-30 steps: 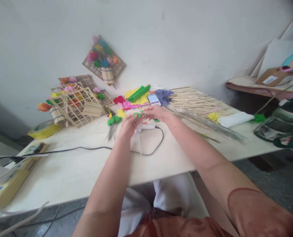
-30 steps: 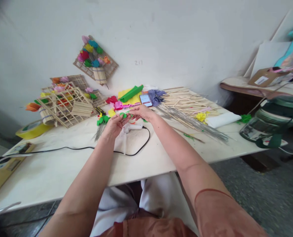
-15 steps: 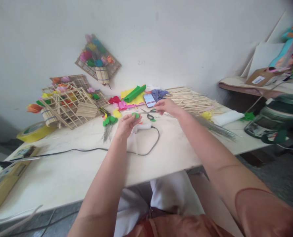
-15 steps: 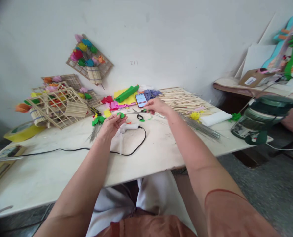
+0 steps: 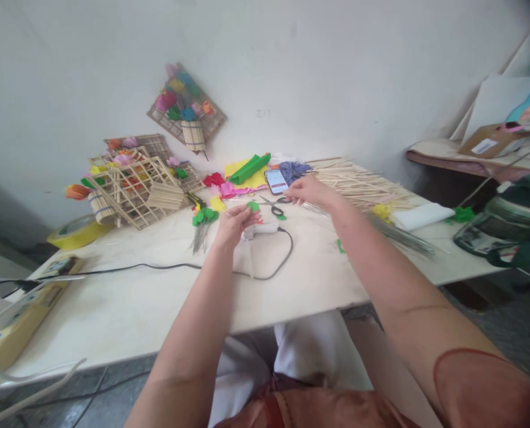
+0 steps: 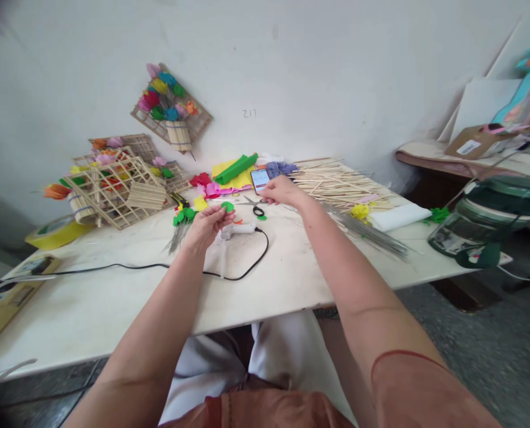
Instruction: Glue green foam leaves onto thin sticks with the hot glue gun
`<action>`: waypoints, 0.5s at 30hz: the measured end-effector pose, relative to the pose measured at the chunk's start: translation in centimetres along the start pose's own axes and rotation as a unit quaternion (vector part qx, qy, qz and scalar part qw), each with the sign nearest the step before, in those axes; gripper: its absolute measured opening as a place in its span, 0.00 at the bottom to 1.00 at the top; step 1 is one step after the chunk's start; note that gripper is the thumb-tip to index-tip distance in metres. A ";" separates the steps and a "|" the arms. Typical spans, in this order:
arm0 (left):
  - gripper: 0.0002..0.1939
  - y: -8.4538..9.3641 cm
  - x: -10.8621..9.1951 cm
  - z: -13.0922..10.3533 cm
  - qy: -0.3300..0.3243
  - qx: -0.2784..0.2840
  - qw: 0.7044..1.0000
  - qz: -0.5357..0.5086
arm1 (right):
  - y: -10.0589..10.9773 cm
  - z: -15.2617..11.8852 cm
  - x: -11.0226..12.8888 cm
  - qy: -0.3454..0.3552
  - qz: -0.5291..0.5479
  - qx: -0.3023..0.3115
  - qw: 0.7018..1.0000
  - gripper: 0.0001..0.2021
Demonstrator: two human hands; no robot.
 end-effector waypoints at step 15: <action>0.28 0.0 -1.1 0.0 -0.074 0.010 0.993 0.088 | -9.3 0.3 1.6 -0.017 0.227 0.076 0.971 0.03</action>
Point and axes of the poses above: each hand's wrist, its own z-axis towards the middle knuckle, its own y-axis out of the back of the hand, x = y × z, the point moved 9 cm from there along z, towards the middle knuckle, and after that the axes turned 11 degrees about -x, right-handed, at the moved point
